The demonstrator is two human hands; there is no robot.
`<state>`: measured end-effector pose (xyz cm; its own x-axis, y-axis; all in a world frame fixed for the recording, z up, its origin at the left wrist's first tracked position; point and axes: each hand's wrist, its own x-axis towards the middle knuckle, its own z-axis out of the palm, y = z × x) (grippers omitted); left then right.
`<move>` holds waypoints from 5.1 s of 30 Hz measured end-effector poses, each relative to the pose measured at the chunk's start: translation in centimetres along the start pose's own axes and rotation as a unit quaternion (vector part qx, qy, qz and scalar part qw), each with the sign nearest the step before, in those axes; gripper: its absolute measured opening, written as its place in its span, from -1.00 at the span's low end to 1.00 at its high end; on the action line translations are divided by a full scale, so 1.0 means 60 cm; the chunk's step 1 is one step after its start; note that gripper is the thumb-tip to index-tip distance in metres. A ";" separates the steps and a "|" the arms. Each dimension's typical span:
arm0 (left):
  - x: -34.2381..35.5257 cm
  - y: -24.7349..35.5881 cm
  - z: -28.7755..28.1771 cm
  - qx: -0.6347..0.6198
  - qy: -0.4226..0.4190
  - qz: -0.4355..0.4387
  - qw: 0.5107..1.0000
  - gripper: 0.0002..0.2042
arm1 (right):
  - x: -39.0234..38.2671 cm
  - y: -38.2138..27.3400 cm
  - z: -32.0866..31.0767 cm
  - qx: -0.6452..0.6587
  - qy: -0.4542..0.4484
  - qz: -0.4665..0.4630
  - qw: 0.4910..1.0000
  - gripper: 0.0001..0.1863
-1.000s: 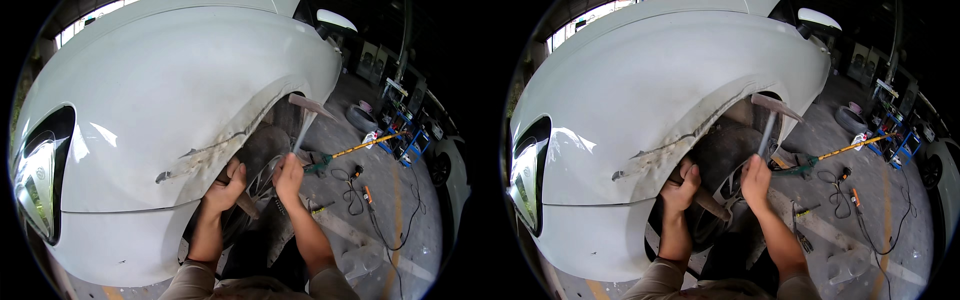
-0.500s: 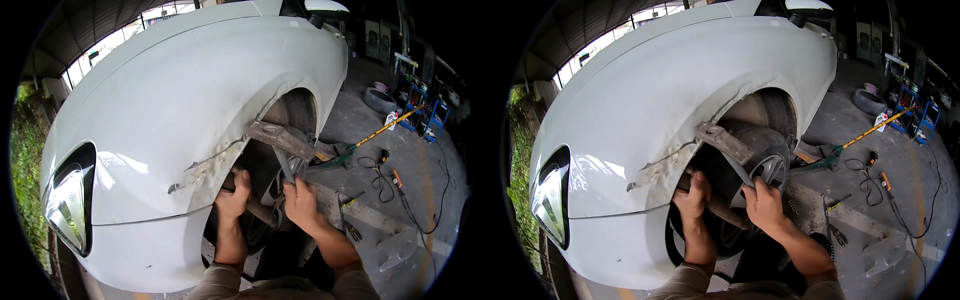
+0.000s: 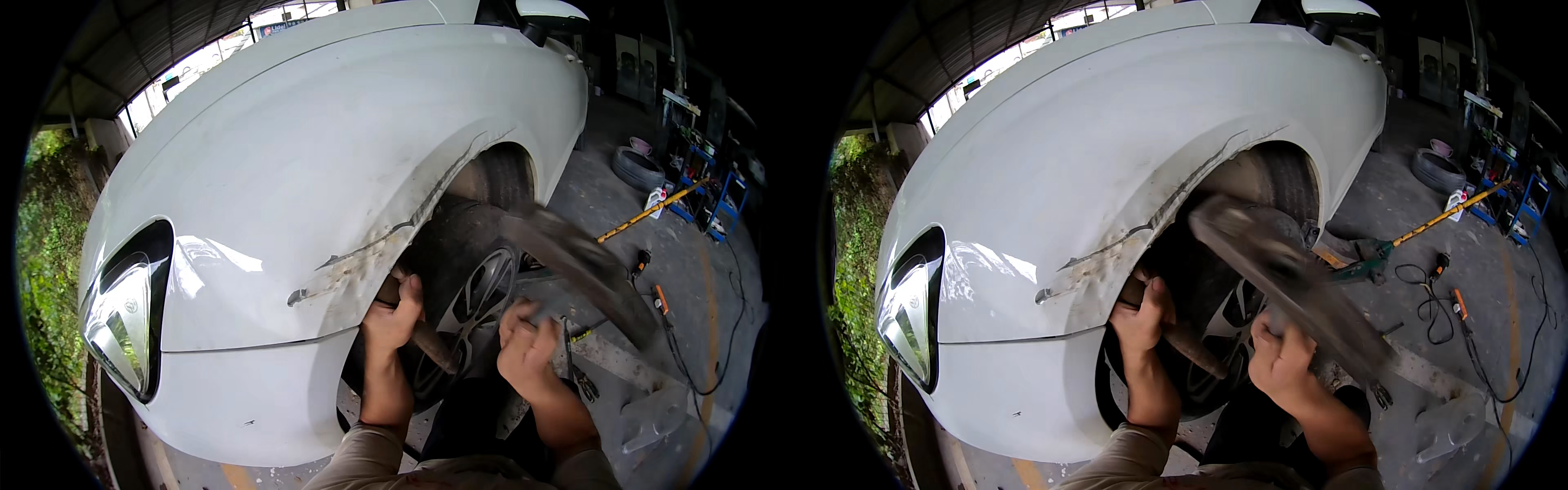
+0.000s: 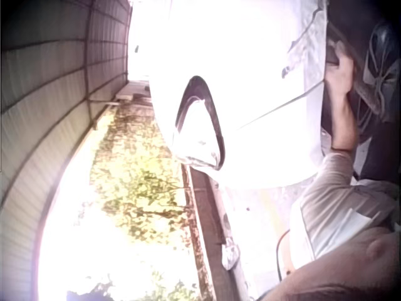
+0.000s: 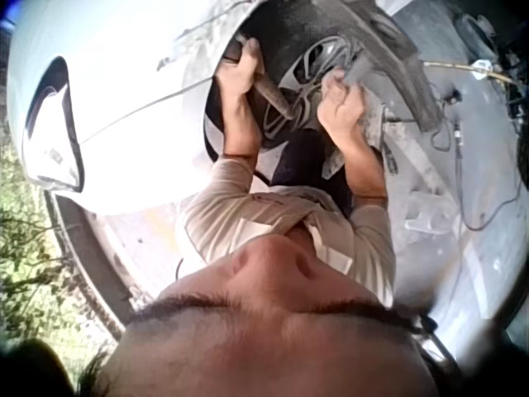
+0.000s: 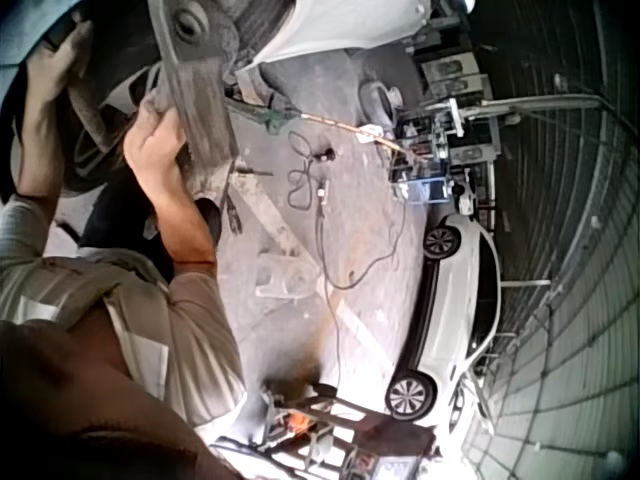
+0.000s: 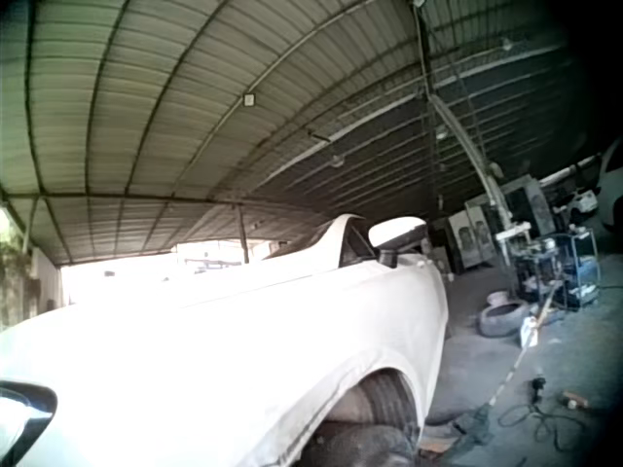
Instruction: The person uses a hammer and a metal bar to repeatedly strike and pry the front bumper of a white car, attempting to push a dent back into place. The person works on the area above the front wheel, using the tire as a fulcrum for the metal bar.
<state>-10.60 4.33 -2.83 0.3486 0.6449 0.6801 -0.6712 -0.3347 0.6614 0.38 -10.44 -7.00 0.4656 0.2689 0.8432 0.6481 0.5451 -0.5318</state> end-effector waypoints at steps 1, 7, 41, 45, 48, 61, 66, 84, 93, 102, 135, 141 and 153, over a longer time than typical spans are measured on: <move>-0.001 -0.002 0.001 0.001 -0.007 -0.002 1.000 -0.90 | -0.006 0.012 0.002 0.054 0.020 -0.017 0.998 -0.84; 0.005 -0.007 -0.004 0.006 -0.049 -0.028 0.998 -0.89 | -0.018 0.038 0.042 -0.206 -0.103 0.076 0.970 -0.87; -0.014 0.023 0.022 -0.024 0.002 -0.055 0.998 -0.84 | -0.022 0.037 0.043 -0.182 -0.044 -0.027 0.982 -0.81; -0.012 0.025 0.020 -0.019 0.023 -0.054 0.998 -0.85 | 0.005 0.019 0.048 -0.191 -0.029 -0.019 0.981 -0.82; -0.018 0.025 0.012 -0.019 0.015 -0.049 0.998 -0.84 | 0.009 -0.006 0.029 -0.141 0.005 -0.096 0.985 -0.83; -0.017 0.008 0.009 -0.023 0.002 -0.040 0.999 -0.84 | 0.014 0.027 0.044 -0.124 0.005 -0.073 0.990 -0.83; -0.016 0.019 0.011 0.012 0.023 -0.031 0.999 -0.86 | 0.048 -0.015 0.037 -0.129 -0.026 0.082 0.988 -0.80; 0.028 0.015 0.049 -0.002 0.014 -0.052 0.999 -0.89 | 0.084 -0.015 0.016 -0.272 -0.114 0.057 0.954 -0.71; 0.036 -0.010 0.032 0.045 -0.008 -0.045 0.998 -0.88 | 0.076 -0.006 0.023 -0.289 -0.116 0.030 0.950 -0.71; 0.028 -0.002 0.040 0.063 -0.001 -0.045 0.997 -0.83 | 0.071 0.011 0.024 -0.284 -0.123 0.071 0.948 -0.79; 0.092 -0.024 0.064 0.124 -0.033 -0.089 0.988 -0.75 | 0.083 0.000 0.035 -0.127 0.051 0.045 0.989 -0.79; 0.078 -0.024 0.052 0.150 -0.026 -0.073 0.986 -0.85 | 0.111 -0.036 0.009 -0.230 -0.093 0.077 0.966 -0.73; -0.006 -0.054 0.071 0.044 0.040 -0.011 0.998 -0.87 | 0.064 -0.038 0.002 -0.212 -0.067 -0.059 0.973 -0.81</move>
<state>-5.79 2.25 -3.88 0.3063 0.7041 0.6407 -0.6029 -0.3773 0.7029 0.62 -10.59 -2.55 0.3092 0.3406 0.8879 0.8956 0.2097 -0.3923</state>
